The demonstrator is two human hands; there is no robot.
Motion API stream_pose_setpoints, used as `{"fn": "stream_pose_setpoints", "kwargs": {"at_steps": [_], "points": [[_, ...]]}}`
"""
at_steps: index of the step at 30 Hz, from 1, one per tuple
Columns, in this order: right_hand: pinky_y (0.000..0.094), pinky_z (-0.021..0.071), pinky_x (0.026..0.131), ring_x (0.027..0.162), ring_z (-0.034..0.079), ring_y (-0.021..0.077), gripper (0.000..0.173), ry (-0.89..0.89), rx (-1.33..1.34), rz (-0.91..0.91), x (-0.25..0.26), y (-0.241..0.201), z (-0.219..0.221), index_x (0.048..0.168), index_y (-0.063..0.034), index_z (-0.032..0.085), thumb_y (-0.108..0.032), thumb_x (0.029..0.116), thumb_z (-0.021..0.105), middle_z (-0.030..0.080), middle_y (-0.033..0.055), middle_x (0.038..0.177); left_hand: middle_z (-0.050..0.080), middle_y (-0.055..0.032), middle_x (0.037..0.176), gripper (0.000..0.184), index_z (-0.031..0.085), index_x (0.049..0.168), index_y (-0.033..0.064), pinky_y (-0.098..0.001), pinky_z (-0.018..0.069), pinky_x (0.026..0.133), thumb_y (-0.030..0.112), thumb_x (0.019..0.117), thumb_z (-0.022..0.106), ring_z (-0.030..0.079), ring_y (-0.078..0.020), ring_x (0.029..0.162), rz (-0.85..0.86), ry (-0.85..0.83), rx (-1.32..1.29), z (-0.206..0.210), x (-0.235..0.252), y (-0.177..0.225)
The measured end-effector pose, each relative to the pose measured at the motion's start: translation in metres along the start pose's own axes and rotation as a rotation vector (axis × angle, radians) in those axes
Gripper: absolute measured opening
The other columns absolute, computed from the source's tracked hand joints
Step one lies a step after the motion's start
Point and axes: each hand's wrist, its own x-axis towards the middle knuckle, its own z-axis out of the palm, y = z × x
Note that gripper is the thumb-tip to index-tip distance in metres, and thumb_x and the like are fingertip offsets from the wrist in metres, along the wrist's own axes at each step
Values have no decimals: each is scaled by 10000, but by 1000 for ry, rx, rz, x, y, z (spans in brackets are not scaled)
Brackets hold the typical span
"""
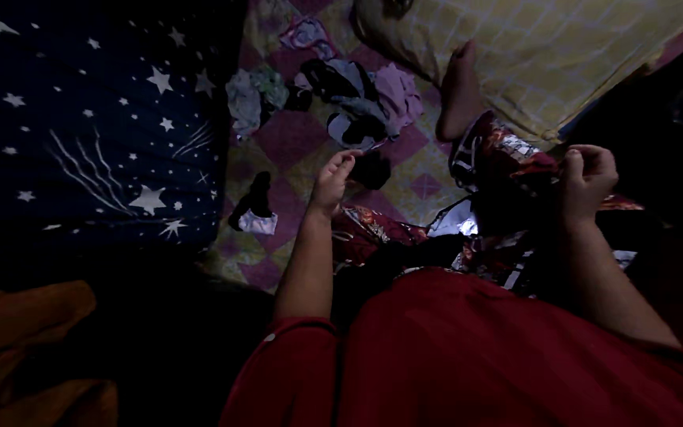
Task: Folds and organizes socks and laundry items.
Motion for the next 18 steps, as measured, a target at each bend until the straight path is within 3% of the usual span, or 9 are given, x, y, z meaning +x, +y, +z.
{"fn": "stream_pose_setpoints", "kwargs": {"at_steps": [2, 3, 5, 6, 9, 11, 13, 15, 18], "points": [[270, 523, 909, 985, 629, 126, 393, -102, 0, 27, -4, -16, 6, 1283, 166, 506, -157, 1073, 431, 615, 241, 1158, 656, -31, 1124, 275, 572, 1264, -2, -295, 553, 870, 121, 1082, 407, 644, -67, 968, 60, -22, -29, -1, -11, 5], [334, 527, 944, 1035, 635, 198, 402, -196, 3, 34, -8, -25, 12, 1303, 168, 492, -154, 1068, 438, 602, 277, 1205, 662, -14, 1102, 244, 568, 1253, 3, -292, 559, 857, 78, 1055, 446, 650, -64, 955, 98, -37, -62, -2, -16, 6], [427, 524, 948, 1071, 630, 298, 400, -401, 13, 4, -17, -39, 33, 1316, 146, 501, -150, 1048, 490, 585, 312, 1247, 672, -8, 1114, 322, 514, 1301, 15, -301, 579, 857, -23, 981, 517, 670, -80, 965, 138, -75, -136, -3, -26, 10], [430, 537, 930, 1066, 638, 299, 412, -505, 35, -6, -23, -46, 47, 1339, 111, 503, -165, 1035, 541, 594, 291, 1242, 681, -9, 1122, 390, 501, 1321, 31, -307, 590, 848, -53, 942, 535, 681, -92, 966, 141, -86, -172, -4, -31, 12], [435, 552, 920, 1171, 615, 309, 634, -830, 210, -7, -46, -69, 93, 1467, 25, 418, -167, 939, 710, 551, 249, 1370, 676, -4, 1169, 516, 477, 1383, 53, -306, 595, 828, -37, 881, 554, 681, -98, 972, 176, -124, -217, -4, -43, 17], [424, 548, 933, 1233, 587, 289, 817, -1000, 345, 25, -60, -82, 121, 1553, -19, 309, -192, 884, 744, 484, 226, 1476, 689, 7, 1169, 524, 477, 1383, 59, -310, 595, 851, -36, 875, 568, 687, -99, 992, 220, -145, -248, -6, -50, 19], [383, 548, 963, 1226, 602, 217, 829, -1103, 493, 112, -68, -90, 145, 1593, -62, 213, -230, 928, 679, 492, 171, 1485, 693, 11, 1184, 528, 495, 1375, 69, -331, 591, 889, -60, 871, 583, 687, -113, 1022, 265, -170, -299, -9, -55, 18], [375, 553, 952, 1189, 625, 195, 699, -1164, 631, 284, -72, -96, 161, 1607, -116, 184, -273, 1028, 544, 523, 142, 1464, 680, 26, 1206, 565, 473, 1387, 88, -349, 579, 930, -79, 862, 597, 677, -115, 1059, 296, -185, -323, -13, -62, 17], [343, 581, 856, 997, 673, 155, 461, -1162, 773, 452, -75, -109, 168, 1510, -68, 358, -204, 1078, 446, 630, 102, 1249, 679, 20, 1222, 591, 464, 1398, 55, -342, 573, 955, -109, 852, 618, 675, -107, 1079, 340, -131, -269, -20, -75, 14]]}}
